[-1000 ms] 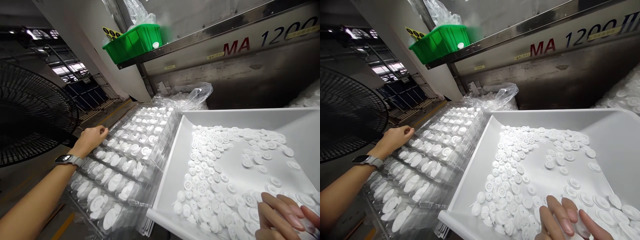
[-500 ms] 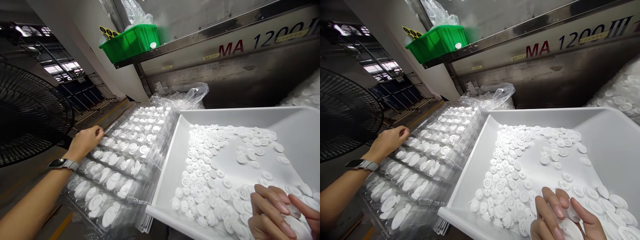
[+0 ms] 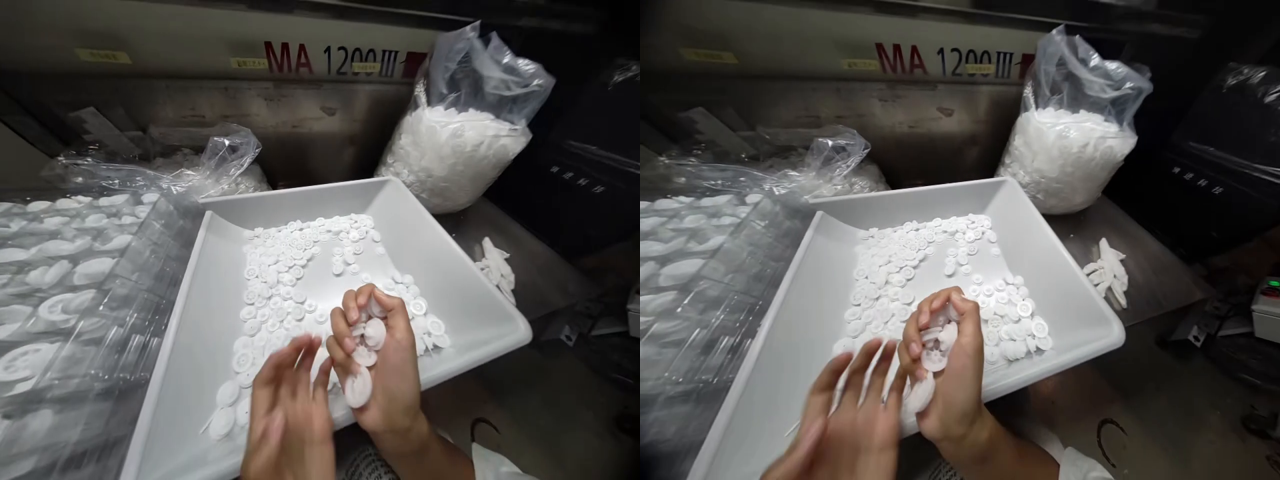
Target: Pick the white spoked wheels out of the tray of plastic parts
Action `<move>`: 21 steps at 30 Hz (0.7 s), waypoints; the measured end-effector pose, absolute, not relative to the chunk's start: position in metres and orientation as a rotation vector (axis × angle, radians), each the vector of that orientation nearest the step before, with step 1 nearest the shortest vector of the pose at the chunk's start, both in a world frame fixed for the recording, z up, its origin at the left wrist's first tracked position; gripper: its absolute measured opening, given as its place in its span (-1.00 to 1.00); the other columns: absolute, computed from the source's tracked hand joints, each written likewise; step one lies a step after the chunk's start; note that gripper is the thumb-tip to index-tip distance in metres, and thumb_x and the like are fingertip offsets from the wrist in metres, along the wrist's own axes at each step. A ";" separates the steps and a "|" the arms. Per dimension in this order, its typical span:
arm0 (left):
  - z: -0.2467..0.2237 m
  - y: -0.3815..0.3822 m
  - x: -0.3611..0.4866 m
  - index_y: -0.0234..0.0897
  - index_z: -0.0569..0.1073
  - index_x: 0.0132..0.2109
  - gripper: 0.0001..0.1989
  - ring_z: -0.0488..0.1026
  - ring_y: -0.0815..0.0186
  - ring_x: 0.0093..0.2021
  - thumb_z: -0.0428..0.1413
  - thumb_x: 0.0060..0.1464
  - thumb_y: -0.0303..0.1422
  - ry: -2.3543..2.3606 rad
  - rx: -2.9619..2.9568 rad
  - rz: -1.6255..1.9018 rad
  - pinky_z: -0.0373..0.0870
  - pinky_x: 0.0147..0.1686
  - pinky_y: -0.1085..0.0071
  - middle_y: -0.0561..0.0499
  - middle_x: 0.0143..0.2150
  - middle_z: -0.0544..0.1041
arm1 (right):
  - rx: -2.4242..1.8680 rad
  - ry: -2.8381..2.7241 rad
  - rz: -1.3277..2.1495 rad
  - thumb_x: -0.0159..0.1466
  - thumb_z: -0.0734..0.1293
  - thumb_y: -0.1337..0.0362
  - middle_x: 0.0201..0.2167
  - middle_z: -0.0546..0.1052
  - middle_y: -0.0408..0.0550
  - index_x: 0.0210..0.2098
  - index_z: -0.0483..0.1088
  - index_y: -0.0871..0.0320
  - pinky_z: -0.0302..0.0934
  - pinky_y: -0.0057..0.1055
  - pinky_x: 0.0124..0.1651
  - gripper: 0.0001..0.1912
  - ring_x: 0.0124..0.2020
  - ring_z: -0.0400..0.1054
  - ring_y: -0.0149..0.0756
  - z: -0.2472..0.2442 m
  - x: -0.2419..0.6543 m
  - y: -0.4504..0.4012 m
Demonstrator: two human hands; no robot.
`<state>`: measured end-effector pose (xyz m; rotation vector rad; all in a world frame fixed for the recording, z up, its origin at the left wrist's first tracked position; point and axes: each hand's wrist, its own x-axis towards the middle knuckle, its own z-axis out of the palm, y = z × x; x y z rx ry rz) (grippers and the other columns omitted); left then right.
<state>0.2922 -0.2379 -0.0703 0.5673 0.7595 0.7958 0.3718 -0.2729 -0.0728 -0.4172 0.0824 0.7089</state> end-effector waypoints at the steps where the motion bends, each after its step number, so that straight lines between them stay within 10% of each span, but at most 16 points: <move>1: -0.067 -0.252 0.302 -0.14 0.49 -0.05 -0.73 0.42 0.15 0.09 0.14 0.09 -0.23 0.770 0.474 0.760 0.38 0.11 0.19 -0.04 0.04 0.50 | -0.459 0.033 0.653 0.33 0.17 0.19 -0.54 0.28 -0.22 -0.48 0.26 0.16 -0.05 -0.63 -0.70 -0.72 -0.68 0.04 -0.56 -0.071 0.370 -0.274; 9: -0.053 -0.261 0.329 -0.19 0.42 0.14 -0.61 0.47 0.25 0.08 -0.08 0.29 -0.18 0.702 0.095 0.529 0.50 -0.03 0.41 -0.08 0.03 0.53 | -1.533 -0.939 0.361 0.31 0.26 0.38 -0.32 0.42 -0.16 -0.32 0.35 0.17 0.13 -0.38 -0.04 -0.94 -0.21 0.29 -0.37 -0.051 0.375 -0.282; 17: -0.062 -0.242 0.336 -0.24 0.44 0.11 -0.65 0.56 0.31 -0.24 -0.07 0.25 -0.33 0.721 -0.041 0.560 0.52 -0.21 0.47 0.03 -0.42 0.50 | -1.380 -0.829 0.344 0.45 0.11 0.31 -0.15 0.43 -0.16 -0.12 0.36 0.09 0.17 -0.43 0.09 -0.79 -0.02 0.31 -0.41 -0.066 0.380 -0.284; 21: -0.060 -0.237 0.334 -0.14 0.44 0.12 -0.63 0.55 0.21 -0.07 -0.05 0.21 -0.32 0.734 -0.082 0.543 0.51 -0.10 0.34 -0.02 -0.22 0.57 | -1.410 -0.809 0.229 0.43 0.13 0.32 -0.02 0.41 -0.13 -0.06 0.36 0.07 0.12 -0.45 0.21 -0.80 0.14 0.24 -0.39 -0.069 0.380 -0.289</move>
